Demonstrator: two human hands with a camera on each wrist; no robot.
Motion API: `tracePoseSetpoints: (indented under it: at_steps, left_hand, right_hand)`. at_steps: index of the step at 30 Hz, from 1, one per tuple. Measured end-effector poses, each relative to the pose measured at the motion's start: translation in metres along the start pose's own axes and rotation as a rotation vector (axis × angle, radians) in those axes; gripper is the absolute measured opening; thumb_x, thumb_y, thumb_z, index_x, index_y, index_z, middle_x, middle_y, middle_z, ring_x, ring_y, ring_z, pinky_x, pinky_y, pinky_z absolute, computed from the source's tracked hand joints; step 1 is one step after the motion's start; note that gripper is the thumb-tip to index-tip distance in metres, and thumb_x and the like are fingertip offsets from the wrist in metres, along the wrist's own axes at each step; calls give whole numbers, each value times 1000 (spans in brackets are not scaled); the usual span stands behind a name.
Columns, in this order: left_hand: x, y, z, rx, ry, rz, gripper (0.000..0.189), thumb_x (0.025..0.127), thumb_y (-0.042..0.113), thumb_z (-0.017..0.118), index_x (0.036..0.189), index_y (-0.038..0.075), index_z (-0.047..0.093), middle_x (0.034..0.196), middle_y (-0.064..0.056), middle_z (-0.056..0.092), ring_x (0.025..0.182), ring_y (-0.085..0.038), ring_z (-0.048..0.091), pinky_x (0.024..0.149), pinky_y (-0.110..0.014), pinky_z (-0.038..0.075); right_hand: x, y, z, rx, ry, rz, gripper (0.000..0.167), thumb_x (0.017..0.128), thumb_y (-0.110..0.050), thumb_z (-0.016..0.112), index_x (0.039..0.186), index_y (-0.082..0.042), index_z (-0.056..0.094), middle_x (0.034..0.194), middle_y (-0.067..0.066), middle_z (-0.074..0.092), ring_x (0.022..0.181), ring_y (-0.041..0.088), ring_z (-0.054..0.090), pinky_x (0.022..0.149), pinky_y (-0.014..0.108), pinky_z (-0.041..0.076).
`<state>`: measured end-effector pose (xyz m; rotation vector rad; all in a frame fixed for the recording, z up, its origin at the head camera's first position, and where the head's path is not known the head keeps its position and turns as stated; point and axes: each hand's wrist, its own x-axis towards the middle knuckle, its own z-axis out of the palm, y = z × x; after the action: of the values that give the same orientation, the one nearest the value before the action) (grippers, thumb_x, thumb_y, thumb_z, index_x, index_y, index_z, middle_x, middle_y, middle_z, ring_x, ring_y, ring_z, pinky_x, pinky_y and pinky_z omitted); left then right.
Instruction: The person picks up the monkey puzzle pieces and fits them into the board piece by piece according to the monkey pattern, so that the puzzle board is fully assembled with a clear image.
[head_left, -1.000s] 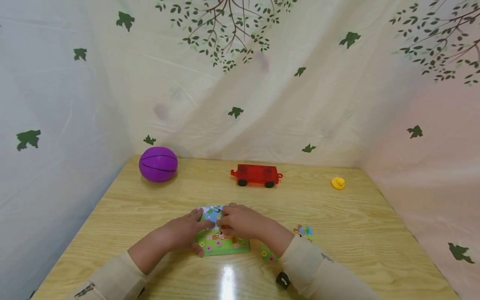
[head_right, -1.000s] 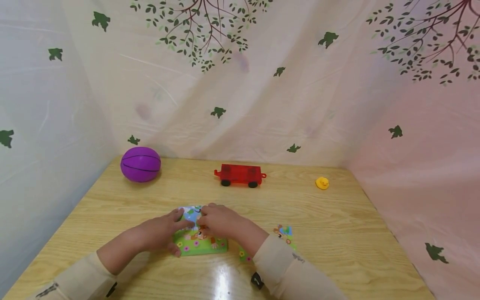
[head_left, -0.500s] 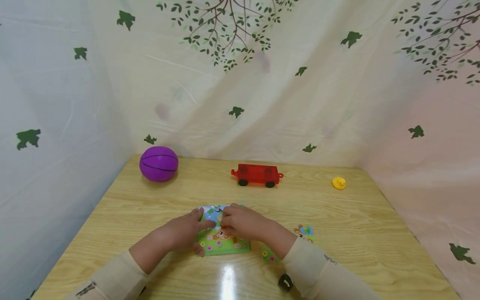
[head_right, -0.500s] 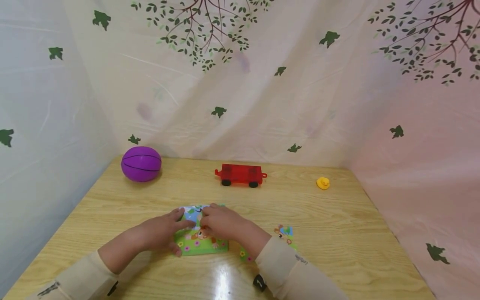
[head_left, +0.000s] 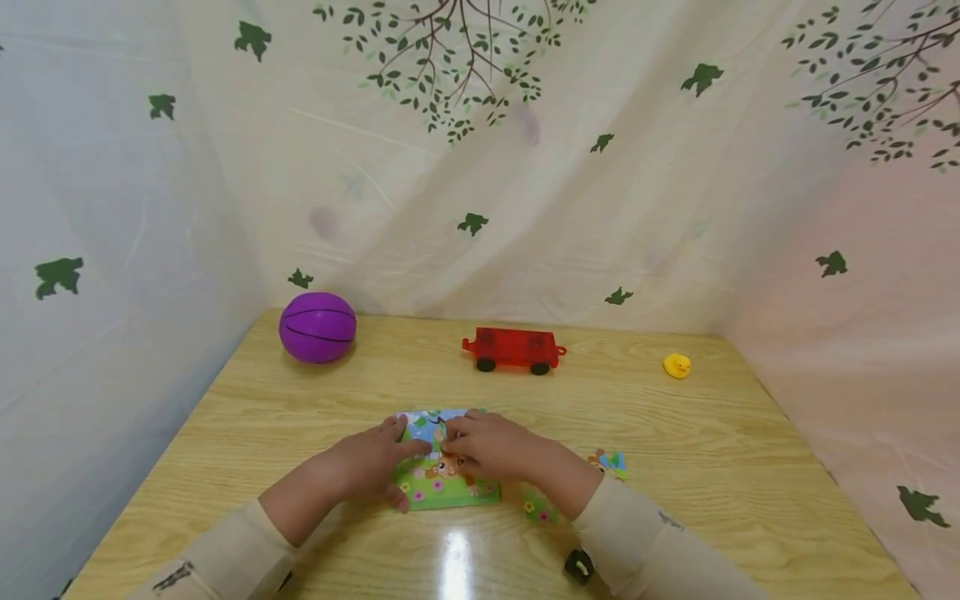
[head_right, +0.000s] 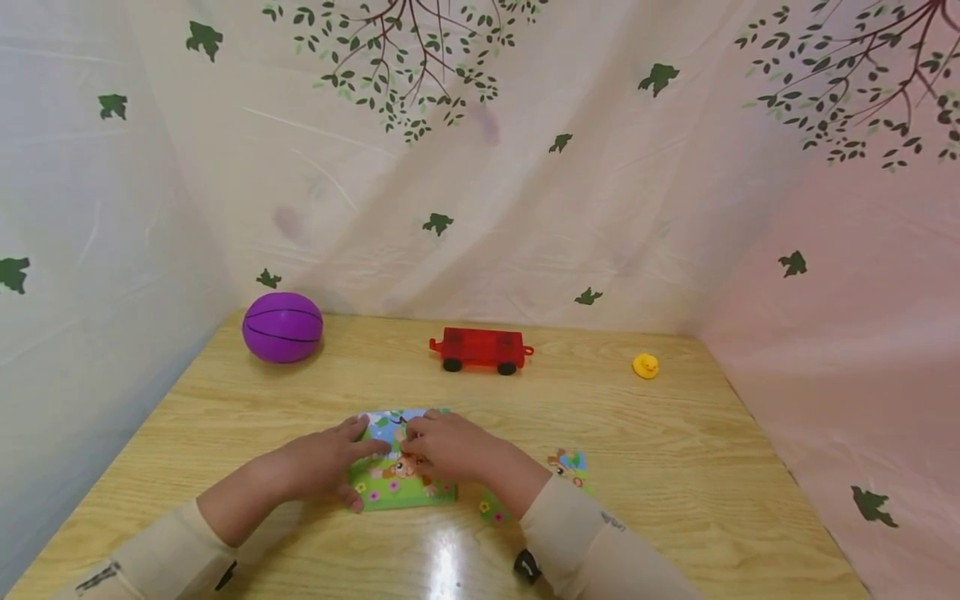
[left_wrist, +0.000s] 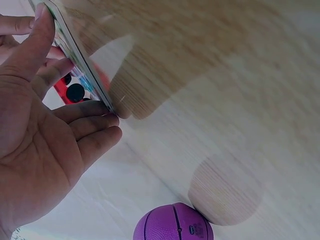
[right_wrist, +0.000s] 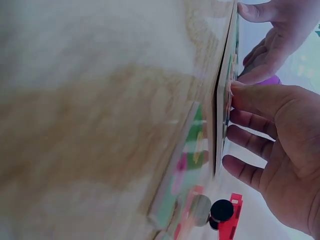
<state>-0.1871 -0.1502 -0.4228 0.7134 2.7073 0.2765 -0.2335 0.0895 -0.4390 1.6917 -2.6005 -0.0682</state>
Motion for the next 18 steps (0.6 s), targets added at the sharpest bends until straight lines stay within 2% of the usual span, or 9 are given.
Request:
tracePoseSetpoints:
  at_steps: [3, 6, 10, 14, 18]
  left_hand:
    - [0, 0, 0, 4, 2, 1, 84, 69, 51, 80, 143, 27, 50, 155, -29, 28, 143, -47, 28, 104, -63, 42]
    - [1, 0, 0, 7, 7, 4, 84, 69, 51, 81, 143, 26, 50, 155, -29, 29, 143, -47, 29, 106, -62, 41]
    - [2, 1, 1, 7, 15, 7, 85, 68, 50, 81, 143, 26, 50, 154, -30, 29, 142, -47, 29, 106, -62, 41]
    - [2, 1, 2, 8, 28, 14, 88, 67, 49, 82, 144, 24, 47, 153, -31, 30, 141, -48, 30, 106, -63, 40]
    - [3, 2, 2, -1, 39, 11, 92, 66, 46, 84, 145, 22, 44, 152, -32, 31, 140, -50, 32, 106, -64, 40]
  right_hand:
    - [-5, 0, -3, 29, -5, -5, 34, 98, -30, 61, 128, -15, 66, 122, -3, 59, 103, 14, 56, 87, 25, 52]
    - [-12, 1, -5, 98, -1, 23, 34, 98, -29, 61, 129, -16, 65, 131, 2, 58, 117, 18, 56, 100, 34, 50]
    - [-30, 10, -6, 150, 23, 126, 37, 98, -29, 61, 133, -17, 61, 137, 4, 54, 126, 20, 50, 106, 41, 46]
    - [-59, 27, -12, 154, 59, 246, 37, 97, -28, 63, 130, -11, 62, 127, 5, 58, 118, 22, 55, 101, 41, 49]
    - [-91, 41, -21, 239, 11, 400, 38, 95, -26, 65, 128, -7, 62, 124, 8, 60, 115, 27, 58, 97, 44, 52]
